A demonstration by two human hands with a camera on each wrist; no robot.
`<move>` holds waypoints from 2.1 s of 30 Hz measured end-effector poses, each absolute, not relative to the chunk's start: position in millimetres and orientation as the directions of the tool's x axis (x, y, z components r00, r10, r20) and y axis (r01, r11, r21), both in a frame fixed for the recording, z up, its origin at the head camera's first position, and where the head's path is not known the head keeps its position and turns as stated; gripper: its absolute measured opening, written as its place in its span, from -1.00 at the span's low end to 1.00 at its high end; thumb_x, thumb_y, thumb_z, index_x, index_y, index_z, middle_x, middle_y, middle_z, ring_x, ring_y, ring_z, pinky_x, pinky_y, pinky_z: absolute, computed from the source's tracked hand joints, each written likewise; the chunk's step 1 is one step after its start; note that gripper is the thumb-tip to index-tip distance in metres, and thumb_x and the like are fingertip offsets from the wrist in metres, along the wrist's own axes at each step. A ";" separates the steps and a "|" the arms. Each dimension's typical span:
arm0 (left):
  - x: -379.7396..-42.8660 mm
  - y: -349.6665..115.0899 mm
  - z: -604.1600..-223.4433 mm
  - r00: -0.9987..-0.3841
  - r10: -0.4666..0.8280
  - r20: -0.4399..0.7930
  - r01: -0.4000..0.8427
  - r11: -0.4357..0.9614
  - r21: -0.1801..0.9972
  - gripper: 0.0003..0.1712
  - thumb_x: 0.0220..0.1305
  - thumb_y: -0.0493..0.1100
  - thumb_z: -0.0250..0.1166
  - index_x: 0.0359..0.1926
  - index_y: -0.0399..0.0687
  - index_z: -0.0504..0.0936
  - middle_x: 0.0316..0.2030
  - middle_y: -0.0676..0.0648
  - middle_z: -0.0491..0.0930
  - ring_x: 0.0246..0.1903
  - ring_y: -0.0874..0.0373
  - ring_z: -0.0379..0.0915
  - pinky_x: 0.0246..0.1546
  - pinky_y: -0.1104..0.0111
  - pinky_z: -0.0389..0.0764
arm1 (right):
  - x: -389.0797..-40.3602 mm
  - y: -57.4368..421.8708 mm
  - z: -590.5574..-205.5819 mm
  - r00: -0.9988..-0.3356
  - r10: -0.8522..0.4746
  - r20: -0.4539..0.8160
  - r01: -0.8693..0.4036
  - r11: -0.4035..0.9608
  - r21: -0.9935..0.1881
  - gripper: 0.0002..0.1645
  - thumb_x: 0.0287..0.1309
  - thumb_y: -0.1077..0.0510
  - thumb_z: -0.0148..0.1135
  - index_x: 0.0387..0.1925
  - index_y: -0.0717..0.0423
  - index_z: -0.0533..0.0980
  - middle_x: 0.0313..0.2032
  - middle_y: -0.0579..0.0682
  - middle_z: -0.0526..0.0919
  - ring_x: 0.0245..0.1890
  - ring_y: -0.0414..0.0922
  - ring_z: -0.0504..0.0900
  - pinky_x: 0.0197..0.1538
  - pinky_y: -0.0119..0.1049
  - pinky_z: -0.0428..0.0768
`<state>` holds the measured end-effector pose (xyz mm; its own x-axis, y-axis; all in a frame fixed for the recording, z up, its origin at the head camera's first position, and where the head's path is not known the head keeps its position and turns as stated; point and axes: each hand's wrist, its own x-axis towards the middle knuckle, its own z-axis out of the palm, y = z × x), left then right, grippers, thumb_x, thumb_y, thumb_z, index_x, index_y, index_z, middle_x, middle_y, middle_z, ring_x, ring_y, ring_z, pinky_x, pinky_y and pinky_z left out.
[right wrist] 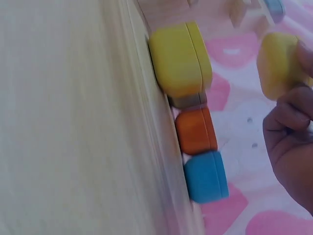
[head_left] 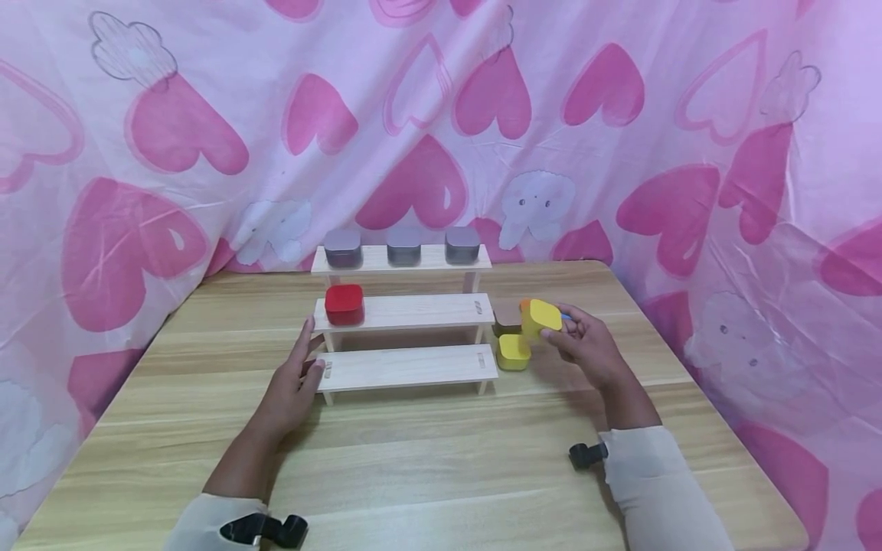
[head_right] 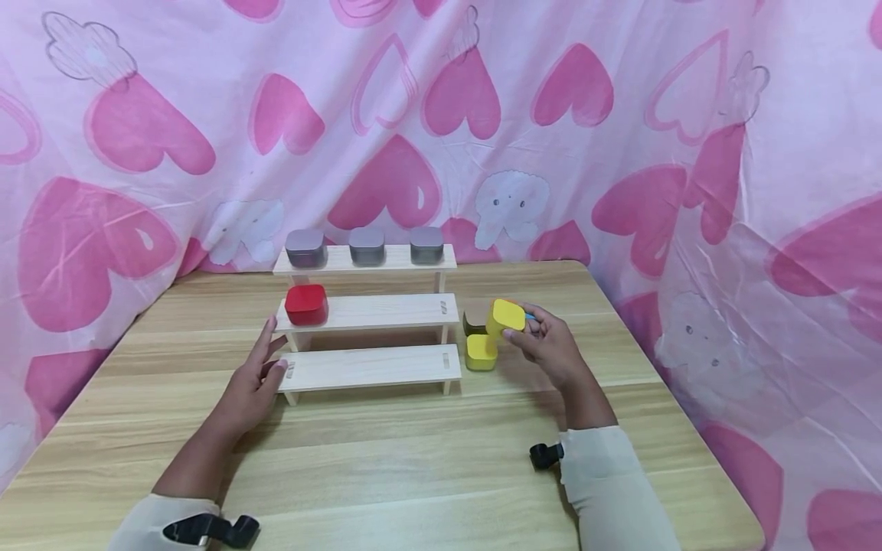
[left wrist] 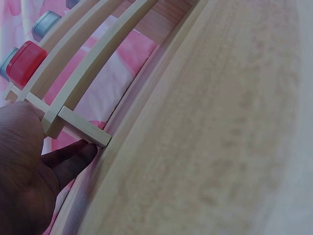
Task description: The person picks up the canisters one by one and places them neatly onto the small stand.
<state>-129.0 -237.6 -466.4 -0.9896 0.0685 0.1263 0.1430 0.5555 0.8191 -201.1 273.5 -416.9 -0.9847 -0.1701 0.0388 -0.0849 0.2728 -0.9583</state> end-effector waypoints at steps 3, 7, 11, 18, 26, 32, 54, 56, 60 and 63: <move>-128.6 -237.0 -467.7 -0.988 0.073 0.135 0.153 0.551 0.820 0.01 0.72 -0.22 0.00 0.76 0.59 -0.42 0.70 -0.30 0.19 0.51 -0.50 0.38 0.45 -0.30 0.43 | -198.4 265.0 -413.7 -0.988 -0.145 0.056 -0.090 0.239 -0.967 -0.24 0.47 0.06 0.44 0.57 0.15 0.41 -0.54 -0.24 0.43 -0.56 -0.27 0.28 -0.47 -0.42 0.35; -127.8 -236.0 -468.4 -0.988 0.072 0.140 0.156 0.550 0.820 0.01 0.72 -0.23 0.00 0.77 0.57 -0.41 0.70 -0.30 0.19 0.51 -0.50 0.38 0.44 -0.29 0.44 | -195.0 251.0 -408.8 -0.988 -0.136 0.079 -0.099 0.146 -0.984 -0.23 0.49 0.11 0.41 0.58 0.24 0.38 -0.56 -0.24 0.38 -0.58 -0.26 0.24 -0.49 -0.41 0.29; -128.1 -235.7 -467.3 -0.988 0.074 0.133 0.152 0.550 0.821 0.01 0.72 -0.21 0.00 0.75 0.62 -0.43 0.70 -0.29 0.18 0.53 -0.49 0.36 0.45 -0.30 0.43 | -190.7 236.1 -402.5 -0.992 -0.110 0.059 -0.067 0.062 -0.996 -0.25 0.51 0.15 0.37 0.58 0.28 0.37 -0.53 -0.25 0.40 -0.56 -0.27 0.24 -0.46 -0.43 0.29; -128.3 -235.6 -465.3 -0.989 0.074 0.126 0.146 0.560 0.816 0.02 0.72 -0.21 0.01 0.75 0.61 -0.43 0.70 -0.30 0.18 0.54 -0.48 0.35 0.46 -0.29 0.42 | -188.9 215.7 -389.4 -0.993 -0.109 0.034 -0.041 0.063 -0.997 -0.22 0.51 0.09 0.39 0.61 0.18 0.35 -0.50 -0.23 0.44 -0.55 -0.24 0.27 -0.43 -0.44 0.35; -128.3 -236.9 -464.8 -0.991 0.065 0.114 0.131 0.555 0.822 0.02 0.73 -0.20 0.01 0.74 0.64 -0.44 0.71 -0.29 0.17 0.54 -0.50 0.33 0.47 -0.31 0.41 | -195.8 198.8 -380.5 -0.984 -0.172 0.032 -0.047 0.082 -0.996 -0.18 0.50 0.09 0.40 0.64 0.09 0.33 -0.47 -0.21 0.43 -0.52 -0.25 0.29 -0.40 -0.46 0.37; -129.1 -237.3 -464.3 -0.992 0.065 0.111 0.128 0.559 0.819 0.02 0.73 -0.20 0.00 0.75 0.63 -0.45 0.71 -0.29 0.15 0.56 -0.49 0.31 0.48 -0.31 0.39 | -197.8 181.2 -374.0 -0.971 -0.240 0.007 -0.032 0.100 -0.995 -0.16 0.46 0.09 0.45 0.64 0.00 0.35 -0.46 -0.20 0.50 -0.51 -0.23 0.34 -0.36 -0.45 0.44; -128.1 -237.2 -465.5 -0.990 0.065 0.123 0.139 0.557 0.819 0.01 0.73 -0.20 0.00 0.75 0.60 -0.44 0.71 -0.31 0.16 0.55 -0.50 0.31 0.48 -0.32 0.39 | -216.4 122.9 -350.5 -0.901 -0.433 -0.009 -0.158 0.348 -0.924 -0.11 0.35 0.00 0.55 0.62 -0.19 0.39 -0.29 -0.03 0.57 -0.44 -0.05 0.51 -0.39 -0.31 0.58; -128.0 -236.8 -464.8 -0.990 0.065 0.123 0.138 0.557 0.819 0.01 0.73 -0.20 0.01 0.75 0.60 -0.44 0.71 -0.31 0.16 0.56 -0.50 0.30 0.48 -0.31 0.39 | -219.0 118.3 -349.5 -0.890 -0.455 0.006 -0.195 0.370 -0.908 -0.14 0.36 0.01 0.54 0.60 -0.16 0.42 -0.30 -0.01 0.58 -0.43 -0.04 0.51 -0.38 -0.32 0.57; -127.7 -237.0 -463.5 -0.991 0.064 0.118 0.134 0.560 0.818 0.02 0.73 -0.19 0.01 0.75 0.62 -0.44 0.71 -0.30 0.17 0.55 -0.49 0.31 0.48 -0.30 0.40 | -225.1 107.6 -348.4 -0.868 -0.495 0.045 -0.270 0.393 -0.879 -0.18 0.36 0.05 0.54 0.57 -0.10 0.45 -0.30 0.01 0.52 -0.38 -0.05 0.49 -0.35 -0.35 0.54; -128.9 -235.6 -463.7 -0.991 0.065 0.114 0.131 0.560 0.818 0.02 0.73 -0.21 0.01 0.74 0.64 -0.44 0.70 -0.31 0.18 0.54 -0.50 0.33 0.48 -0.31 0.40 | -229.3 101.5 -349.2 -0.846 -0.527 0.078 -0.318 0.382 -0.868 -0.21 0.35 0.10 0.54 0.54 -0.04 0.47 -0.24 -0.01 0.55 -0.34 -0.07 0.49 -0.32 -0.38 0.54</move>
